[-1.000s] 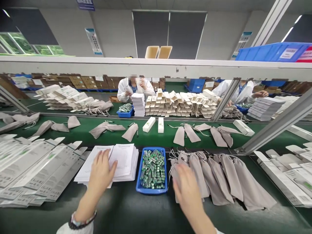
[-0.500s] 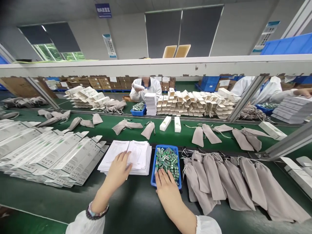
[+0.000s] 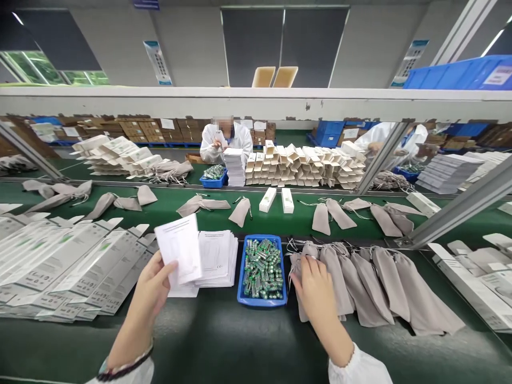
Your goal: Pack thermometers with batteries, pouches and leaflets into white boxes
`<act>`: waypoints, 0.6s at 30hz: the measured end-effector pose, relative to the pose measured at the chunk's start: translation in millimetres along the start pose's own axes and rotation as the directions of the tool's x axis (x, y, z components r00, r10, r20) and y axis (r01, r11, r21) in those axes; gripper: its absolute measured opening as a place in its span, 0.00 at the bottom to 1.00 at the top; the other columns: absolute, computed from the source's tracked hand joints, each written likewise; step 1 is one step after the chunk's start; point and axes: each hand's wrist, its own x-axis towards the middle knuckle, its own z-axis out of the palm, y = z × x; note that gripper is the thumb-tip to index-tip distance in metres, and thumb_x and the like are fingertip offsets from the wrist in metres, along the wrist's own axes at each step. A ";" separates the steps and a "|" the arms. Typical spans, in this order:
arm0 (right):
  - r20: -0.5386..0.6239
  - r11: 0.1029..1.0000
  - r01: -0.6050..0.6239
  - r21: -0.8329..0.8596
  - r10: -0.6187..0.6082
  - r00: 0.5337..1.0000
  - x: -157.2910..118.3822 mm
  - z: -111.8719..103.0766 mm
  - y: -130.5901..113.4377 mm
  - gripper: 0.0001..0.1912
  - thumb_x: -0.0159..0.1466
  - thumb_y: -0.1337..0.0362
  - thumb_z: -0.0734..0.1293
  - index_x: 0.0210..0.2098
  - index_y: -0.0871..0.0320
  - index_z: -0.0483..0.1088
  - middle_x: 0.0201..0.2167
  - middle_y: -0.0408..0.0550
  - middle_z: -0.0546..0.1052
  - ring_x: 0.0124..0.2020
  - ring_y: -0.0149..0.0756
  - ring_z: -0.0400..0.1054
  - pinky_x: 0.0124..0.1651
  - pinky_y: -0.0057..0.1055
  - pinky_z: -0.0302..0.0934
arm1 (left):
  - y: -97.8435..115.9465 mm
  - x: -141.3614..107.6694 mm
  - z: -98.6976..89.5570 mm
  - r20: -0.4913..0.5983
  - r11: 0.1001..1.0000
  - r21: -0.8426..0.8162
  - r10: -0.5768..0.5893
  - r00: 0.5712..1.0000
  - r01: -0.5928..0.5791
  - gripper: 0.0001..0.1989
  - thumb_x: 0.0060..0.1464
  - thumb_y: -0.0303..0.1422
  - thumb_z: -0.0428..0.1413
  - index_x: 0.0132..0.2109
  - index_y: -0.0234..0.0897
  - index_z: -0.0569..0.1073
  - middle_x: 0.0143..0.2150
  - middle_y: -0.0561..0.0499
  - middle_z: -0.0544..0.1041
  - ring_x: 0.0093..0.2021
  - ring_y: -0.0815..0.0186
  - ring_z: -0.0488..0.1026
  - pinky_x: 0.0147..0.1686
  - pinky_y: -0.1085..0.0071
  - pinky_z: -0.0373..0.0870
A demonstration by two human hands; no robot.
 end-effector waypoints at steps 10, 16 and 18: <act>0.252 0.529 -0.399 0.749 0.329 0.910 -2.8 -48.7 36.0 0.12 0.67 0.51 0.64 0.42 0.53 0.67 0.38 0.49 0.76 0.38 0.43 0.71 0.38 0.35 0.63 | -40.7 -97.0 48.6 0.276 0.653 -0.469 -0.532 0.801 0.595 0.25 0.38 0.35 0.73 0.44 0.33 0.76 0.41 0.41 0.84 0.42 0.47 0.81 0.39 0.58 0.79; 0.404 -0.346 -0.376 0.859 0.009 0.915 22.9 -94.1 3.4 0.12 0.55 0.64 0.72 0.34 0.52 0.65 0.29 0.44 0.76 0.30 0.36 0.66 0.35 0.30 0.61 | -32.5 -111.2 94.7 0.727 0.857 -0.194 -0.202 0.656 0.478 0.29 0.52 0.46 0.66 0.57 0.36 0.74 0.55 0.38 0.78 0.54 0.48 0.75 0.55 0.55 0.71; 0.367 -0.535 -0.328 0.778 -0.036 0.930 31.0 -92.1 -21.6 0.14 0.53 0.66 0.73 0.36 0.52 0.67 0.23 0.39 0.71 0.28 0.32 0.63 0.39 0.31 0.63 | -21.7 -112.9 111.1 0.849 0.916 -0.188 -0.030 0.527 0.354 0.31 0.57 0.45 0.62 0.64 0.39 0.69 0.60 0.40 0.74 0.57 0.51 0.73 0.57 0.57 0.68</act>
